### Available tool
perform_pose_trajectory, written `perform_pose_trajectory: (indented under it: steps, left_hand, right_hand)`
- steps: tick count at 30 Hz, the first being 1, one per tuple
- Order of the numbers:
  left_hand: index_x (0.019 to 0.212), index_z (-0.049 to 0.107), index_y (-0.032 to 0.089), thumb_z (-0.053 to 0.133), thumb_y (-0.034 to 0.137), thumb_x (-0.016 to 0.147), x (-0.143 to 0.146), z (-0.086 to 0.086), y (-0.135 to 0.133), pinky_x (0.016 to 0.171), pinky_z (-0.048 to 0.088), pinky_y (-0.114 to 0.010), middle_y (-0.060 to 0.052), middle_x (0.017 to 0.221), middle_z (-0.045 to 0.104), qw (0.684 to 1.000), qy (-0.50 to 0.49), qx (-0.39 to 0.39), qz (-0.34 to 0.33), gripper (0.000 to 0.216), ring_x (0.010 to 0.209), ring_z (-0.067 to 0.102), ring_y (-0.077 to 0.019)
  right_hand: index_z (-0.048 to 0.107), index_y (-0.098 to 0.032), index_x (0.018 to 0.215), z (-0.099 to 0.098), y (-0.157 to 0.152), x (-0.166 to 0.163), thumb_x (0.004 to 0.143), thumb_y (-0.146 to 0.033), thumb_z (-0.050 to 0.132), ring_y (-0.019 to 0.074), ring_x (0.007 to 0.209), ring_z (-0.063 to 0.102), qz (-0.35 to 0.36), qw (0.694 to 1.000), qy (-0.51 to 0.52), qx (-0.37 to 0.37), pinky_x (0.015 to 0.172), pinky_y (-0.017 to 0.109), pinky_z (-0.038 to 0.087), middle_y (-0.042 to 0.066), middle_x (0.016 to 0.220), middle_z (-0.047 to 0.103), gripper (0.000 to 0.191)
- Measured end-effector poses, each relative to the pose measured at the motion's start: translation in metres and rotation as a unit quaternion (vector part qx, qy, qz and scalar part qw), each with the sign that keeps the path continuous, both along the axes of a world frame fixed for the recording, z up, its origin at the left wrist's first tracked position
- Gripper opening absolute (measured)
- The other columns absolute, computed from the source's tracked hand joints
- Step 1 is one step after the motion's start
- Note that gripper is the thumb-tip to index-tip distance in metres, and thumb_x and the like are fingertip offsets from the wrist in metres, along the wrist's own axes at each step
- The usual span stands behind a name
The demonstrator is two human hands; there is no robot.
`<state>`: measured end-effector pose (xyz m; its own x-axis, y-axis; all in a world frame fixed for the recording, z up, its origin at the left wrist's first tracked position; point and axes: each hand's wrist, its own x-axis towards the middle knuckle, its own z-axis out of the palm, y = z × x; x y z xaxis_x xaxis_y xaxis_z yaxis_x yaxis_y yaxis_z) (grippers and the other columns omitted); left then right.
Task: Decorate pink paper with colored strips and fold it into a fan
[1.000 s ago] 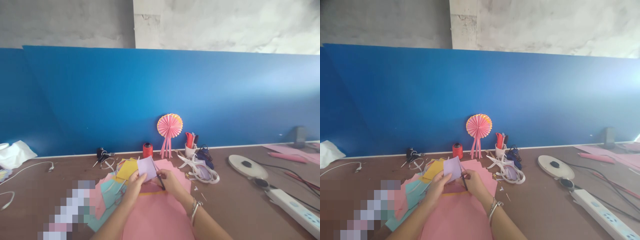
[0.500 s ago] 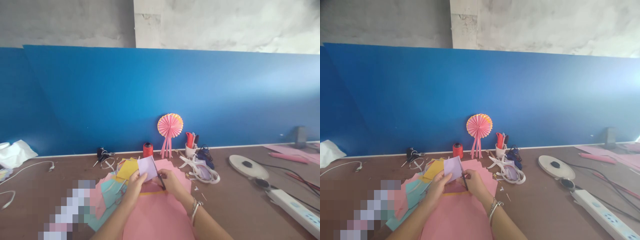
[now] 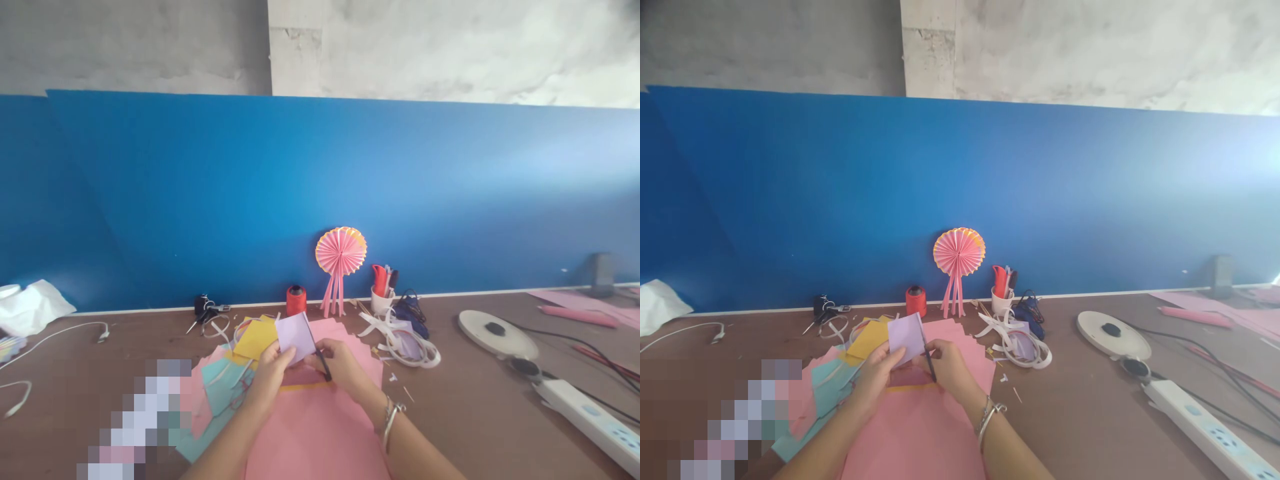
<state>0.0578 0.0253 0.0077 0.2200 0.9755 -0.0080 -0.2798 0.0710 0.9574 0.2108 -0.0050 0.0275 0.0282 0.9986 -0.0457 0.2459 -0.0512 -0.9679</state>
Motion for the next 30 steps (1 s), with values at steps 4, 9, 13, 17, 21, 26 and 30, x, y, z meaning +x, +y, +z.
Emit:
perform_pose_trajectory:
  steps: [4,9,13,17,21,26,30]
  left_hand:
    - [0.099,0.065,0.012,0.068,0.034,0.065,0.0,0.004,-0.003,0.086,0.047,-0.036,-0.011,0.099,0.069,1.0,-0.015,-0.004,-0.017,0.041,0.096,0.063,-0.0261]
    - [0.099,0.062,0.013,0.068,0.032,0.063,0.001,0.012,-0.006,0.076,0.051,-0.033,-0.01,0.093,0.07,1.0,-0.017,-0.024,0.002,0.041,0.089,0.065,-0.0251]
    - [0.096,0.058,0.015,0.061,0.028,0.066,-0.011,0.012,0.005,0.056,0.051,-0.027,-0.006,0.08,0.069,0.992,0.053,-0.038,0.104,0.032,0.063,0.065,-0.0186]
    - [0.103,0.055,0.018,0.049,0.023,0.073,-0.034,0.01,0.025,0.052,0.047,-0.025,-0.004,0.078,0.066,0.942,0.274,0.051,0.185,0.031,0.059,0.063,-0.0174]
    - [0.103,0.057,0.016,0.051,0.017,0.07,-0.052,0.008,0.035,0.078,0.046,-0.035,-0.01,0.094,0.065,0.892,0.403,0.08,0.188,0.034,0.091,0.061,-0.0267]
    - [0.119,0.049,0.016,0.05,0.013,0.07,-0.057,0.0,0.031,0.086,0.041,-0.042,-0.015,0.114,0.055,0.806,0.53,0.152,0.216,0.049,0.105,0.053,-0.0308]
    - [0.104,0.059,0.018,0.045,0.007,0.072,-0.042,0.01,0.021,0.094,0.036,-0.041,-0.012,0.109,0.058,0.747,0.552,0.327,0.178,0.036,0.108,0.048,-0.0275]
  right_hand:
    - [0.064,-0.014,0.073,0.001,-0.001,0.0,0.063,-0.034,0.069,0.0078,0.042,0.041,-0.005,1.0,-0.01,-0.011,0.038,0.018,0.029,-0.004,0.048,0.051,0.023]
    - [0.06,-0.015,0.074,-0.001,0.001,0.003,0.064,-0.039,0.067,0.0085,0.038,0.041,0.007,0.999,-0.015,-0.032,0.035,0.019,0.029,-0.004,0.045,0.05,0.027]
    - [0.054,-0.018,0.089,0.0,0.005,0.012,0.064,-0.043,0.068,0.0097,0.038,0.045,0.0,0.997,-0.02,-0.078,0.036,0.019,0.032,-0.004,0.05,0.057,0.039]
    - [0.053,-0.018,0.081,0.002,0.013,0.033,0.065,-0.037,0.068,0.013,0.05,0.054,-0.105,0.971,-0.204,-0.063,0.046,0.021,0.034,0.001,0.06,0.062,0.029]
    - [0.055,-0.016,0.082,0.0,0.017,0.056,0.07,-0.025,0.062,0.0205,0.072,0.061,-0.155,0.895,-0.418,-0.032,0.056,0.025,0.034,0.009,0.077,0.066,0.017]
    - [0.058,-0.015,0.084,-0.008,0.015,0.071,0.073,-0.026,0.055,0.0251,0.083,0.061,-0.159,0.845,-0.509,-0.045,0.06,0.028,0.035,0.014,0.088,0.065,0.016]
    - [0.061,-0.015,0.079,-0.016,0.019,0.079,0.066,-0.03,0.062,0.023,0.076,0.062,-0.149,0.88,-0.447,-0.063,0.057,0.026,0.035,0.012,0.08,0.066,0.02]
